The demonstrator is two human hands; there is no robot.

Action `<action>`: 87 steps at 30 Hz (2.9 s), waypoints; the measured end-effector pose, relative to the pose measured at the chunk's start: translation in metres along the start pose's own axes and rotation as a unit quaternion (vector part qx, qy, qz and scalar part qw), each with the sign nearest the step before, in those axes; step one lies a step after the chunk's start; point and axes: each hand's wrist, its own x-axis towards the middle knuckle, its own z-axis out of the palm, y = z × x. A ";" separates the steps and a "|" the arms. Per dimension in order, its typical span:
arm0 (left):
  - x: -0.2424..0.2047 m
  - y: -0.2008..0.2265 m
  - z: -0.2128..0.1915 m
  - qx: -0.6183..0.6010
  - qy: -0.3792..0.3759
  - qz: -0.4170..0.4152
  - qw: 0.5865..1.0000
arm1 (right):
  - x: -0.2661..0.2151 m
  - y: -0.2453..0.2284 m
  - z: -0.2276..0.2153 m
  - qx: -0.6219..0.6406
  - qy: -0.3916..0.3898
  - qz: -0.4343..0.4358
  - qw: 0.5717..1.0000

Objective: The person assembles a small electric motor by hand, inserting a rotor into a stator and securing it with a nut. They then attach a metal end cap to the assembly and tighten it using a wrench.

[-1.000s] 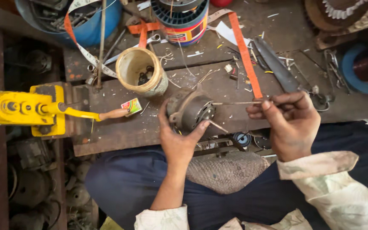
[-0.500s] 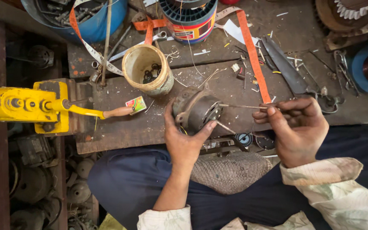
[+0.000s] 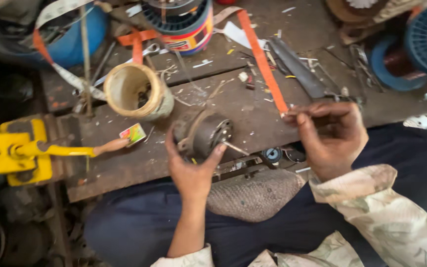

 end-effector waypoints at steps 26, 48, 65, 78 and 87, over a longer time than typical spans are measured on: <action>0.012 0.007 -0.018 0.153 -0.029 0.128 0.980 | 0.123 0.044 -0.140 -0.577 -0.125 -0.076 0.803; 0.027 0.008 -0.025 0.085 -0.097 0.081 0.988 | 0.152 0.051 -0.080 -0.276 -0.072 0.032 0.958; 0.017 0.011 -0.023 0.166 -0.042 0.085 0.982 | 0.010 -0.023 0.021 -0.213 -0.241 -0.088 0.943; 0.014 0.013 -0.024 0.118 -0.046 0.082 0.989 | -0.035 0.001 0.033 -0.189 -0.178 -0.014 0.966; 0.013 0.014 -0.025 0.119 -0.046 0.075 0.989 | -0.029 0.000 0.041 -0.268 -0.189 -0.183 0.927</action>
